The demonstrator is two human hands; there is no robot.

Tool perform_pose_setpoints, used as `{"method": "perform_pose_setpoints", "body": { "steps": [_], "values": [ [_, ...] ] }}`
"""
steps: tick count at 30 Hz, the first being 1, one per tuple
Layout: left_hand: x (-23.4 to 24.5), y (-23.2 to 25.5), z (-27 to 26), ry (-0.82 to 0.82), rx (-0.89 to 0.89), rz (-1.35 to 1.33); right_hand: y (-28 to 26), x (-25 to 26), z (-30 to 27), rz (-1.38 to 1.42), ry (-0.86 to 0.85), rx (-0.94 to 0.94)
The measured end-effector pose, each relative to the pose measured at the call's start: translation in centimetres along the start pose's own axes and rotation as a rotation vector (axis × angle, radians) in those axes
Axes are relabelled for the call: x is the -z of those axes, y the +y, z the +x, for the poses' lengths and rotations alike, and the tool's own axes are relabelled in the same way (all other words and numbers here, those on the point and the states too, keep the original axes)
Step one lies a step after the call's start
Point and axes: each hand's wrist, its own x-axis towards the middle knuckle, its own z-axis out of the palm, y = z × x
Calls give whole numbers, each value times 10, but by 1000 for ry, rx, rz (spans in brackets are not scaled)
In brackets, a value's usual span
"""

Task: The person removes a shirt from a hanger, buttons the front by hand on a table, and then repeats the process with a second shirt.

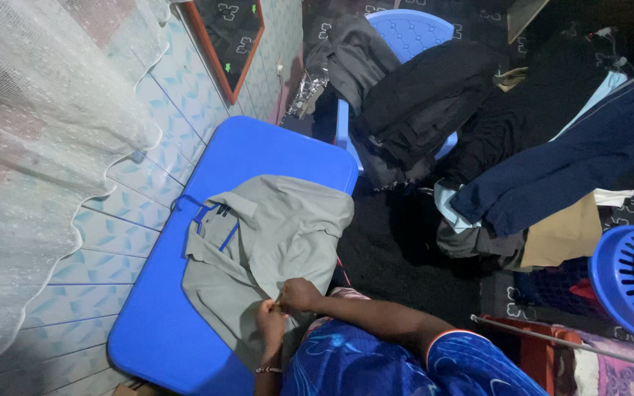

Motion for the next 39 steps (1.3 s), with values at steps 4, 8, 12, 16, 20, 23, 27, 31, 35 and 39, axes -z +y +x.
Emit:
{"method": "perform_pose_setpoints", "body": {
  "steps": [4,8,12,16,20,23,27,31,35,39],
  "values": [
    [-1,11,-1,108,-200,320,2,-5,3,-25,31,90],
    [0,11,-3,166,-320,422,16,-20,16,-63,129,140],
    [2,10,-4,181,-449,503,23,-21,21,14,145,211],
    [5,11,-1,193,-337,613,22,-22,24,54,179,298],
    [5,10,-2,186,-328,530,22,-26,20,93,162,286],
    [6,11,0,198,-458,592,23,-23,22,47,180,282],
    [-1,11,1,78,-249,288,25,-22,22,41,155,197],
    [-3,11,2,-13,-50,-73,29,-18,24,102,176,182],
    [1,9,2,-25,-52,43,30,-17,23,100,147,198],
    [3,5,-6,112,-157,387,25,-15,22,85,81,142]
  ]
}}
